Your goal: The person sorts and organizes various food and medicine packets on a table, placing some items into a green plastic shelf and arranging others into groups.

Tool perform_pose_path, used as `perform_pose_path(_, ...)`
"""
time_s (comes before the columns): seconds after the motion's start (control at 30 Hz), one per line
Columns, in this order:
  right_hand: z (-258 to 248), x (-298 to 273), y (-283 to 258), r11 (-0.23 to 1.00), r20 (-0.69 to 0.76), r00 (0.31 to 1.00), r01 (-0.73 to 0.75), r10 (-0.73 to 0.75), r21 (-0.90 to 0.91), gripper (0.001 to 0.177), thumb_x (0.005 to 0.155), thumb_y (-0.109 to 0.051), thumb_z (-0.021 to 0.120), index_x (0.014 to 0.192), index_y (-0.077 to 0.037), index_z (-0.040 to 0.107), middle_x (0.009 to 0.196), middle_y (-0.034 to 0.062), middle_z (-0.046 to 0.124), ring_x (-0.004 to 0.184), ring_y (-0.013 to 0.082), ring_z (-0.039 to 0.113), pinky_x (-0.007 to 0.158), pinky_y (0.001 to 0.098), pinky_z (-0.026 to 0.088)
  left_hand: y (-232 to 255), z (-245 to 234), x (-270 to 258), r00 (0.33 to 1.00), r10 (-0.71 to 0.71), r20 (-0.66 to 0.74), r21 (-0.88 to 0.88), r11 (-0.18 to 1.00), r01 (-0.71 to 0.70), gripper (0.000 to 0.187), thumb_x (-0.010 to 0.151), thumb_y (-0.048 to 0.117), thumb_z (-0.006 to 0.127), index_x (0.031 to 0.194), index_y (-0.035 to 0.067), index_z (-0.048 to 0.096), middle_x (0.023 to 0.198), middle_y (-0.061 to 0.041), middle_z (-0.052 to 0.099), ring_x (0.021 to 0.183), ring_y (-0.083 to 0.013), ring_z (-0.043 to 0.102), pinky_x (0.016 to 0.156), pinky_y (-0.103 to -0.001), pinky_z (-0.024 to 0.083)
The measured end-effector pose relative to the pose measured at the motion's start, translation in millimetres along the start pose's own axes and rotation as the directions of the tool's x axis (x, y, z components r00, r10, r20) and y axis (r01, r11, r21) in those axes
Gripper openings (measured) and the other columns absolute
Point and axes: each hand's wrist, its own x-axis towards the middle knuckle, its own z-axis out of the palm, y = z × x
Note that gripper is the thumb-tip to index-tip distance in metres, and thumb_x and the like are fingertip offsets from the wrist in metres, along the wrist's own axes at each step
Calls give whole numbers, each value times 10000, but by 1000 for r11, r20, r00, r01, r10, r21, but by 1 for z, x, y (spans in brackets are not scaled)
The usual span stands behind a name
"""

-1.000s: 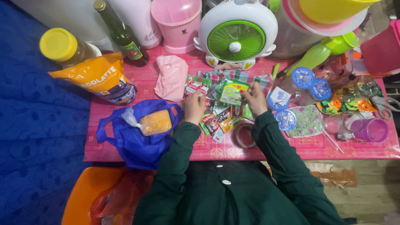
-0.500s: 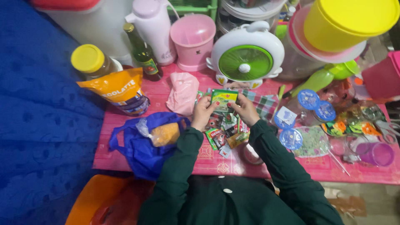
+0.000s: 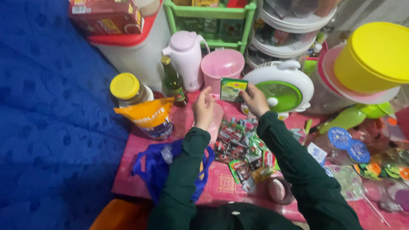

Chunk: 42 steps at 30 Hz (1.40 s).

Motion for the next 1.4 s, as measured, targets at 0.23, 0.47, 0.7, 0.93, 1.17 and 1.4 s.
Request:
perform_pose_path(0.23,-20,118,30,950,-164,981,-149,107,-273,304,973,-95,684,1221,39,569,1015,102,746,891,139,707,782,293,559,20,-16,91,929,369,-18,396,856,-332,591,933,74,650,1491,7,469,1555,-193,483,1483,-374,413,1221,-469,347)
perform_pose_path(0.47,-24,247,121,990,-228,970,-110,87,-91,272,936,-68,715,1158,37,597,995,91,741,861,125,703,750,279,562,24,-8,158,903,429,15,597,721,-352,638,908,55,630,1506,-33,424,1625,-224,379,1537,-420,314,1264,-491,279)
perform_pose_path(0.7,-32,342,184,843,-407,913,-234,19,-485,303,923,-175,744,1132,36,690,990,203,755,867,268,737,794,380,565,11,-2,184,922,385,-38,680,686,-258,602,899,73,607,1469,-54,461,1596,-208,407,1529,-415,295,1261,-550,247)
perform_pose_path(0.93,-5,383,185,770,-342,936,-153,-88,-619,335,948,-278,700,1182,-38,695,1018,219,722,878,411,697,727,487,563,-2,-1,185,902,430,-40,679,674,-291,579,941,59,584,1492,-57,453,1614,-196,398,1540,-428,318,1288,-529,271)
perform_pose_path(1.17,45,432,173,707,-187,980,-175,61,-685,382,957,-341,597,1248,-99,646,1121,136,713,1006,346,705,879,474,555,3,0,183,918,395,-45,687,679,-259,573,949,65,581,1496,-46,450,1615,-185,405,1537,-413,333,1281,-525,274)
perform_pose_path(1.4,53,465,217,634,-155,988,-131,18,-762,406,978,-374,560,1270,-104,642,1215,156,672,1107,364,640,947,480,491,4,-2,183,922,386,-30,684,681,-262,562,979,72,562,1512,-53,434,1629,-190,393,1550,-415,336,1285,-513,284)
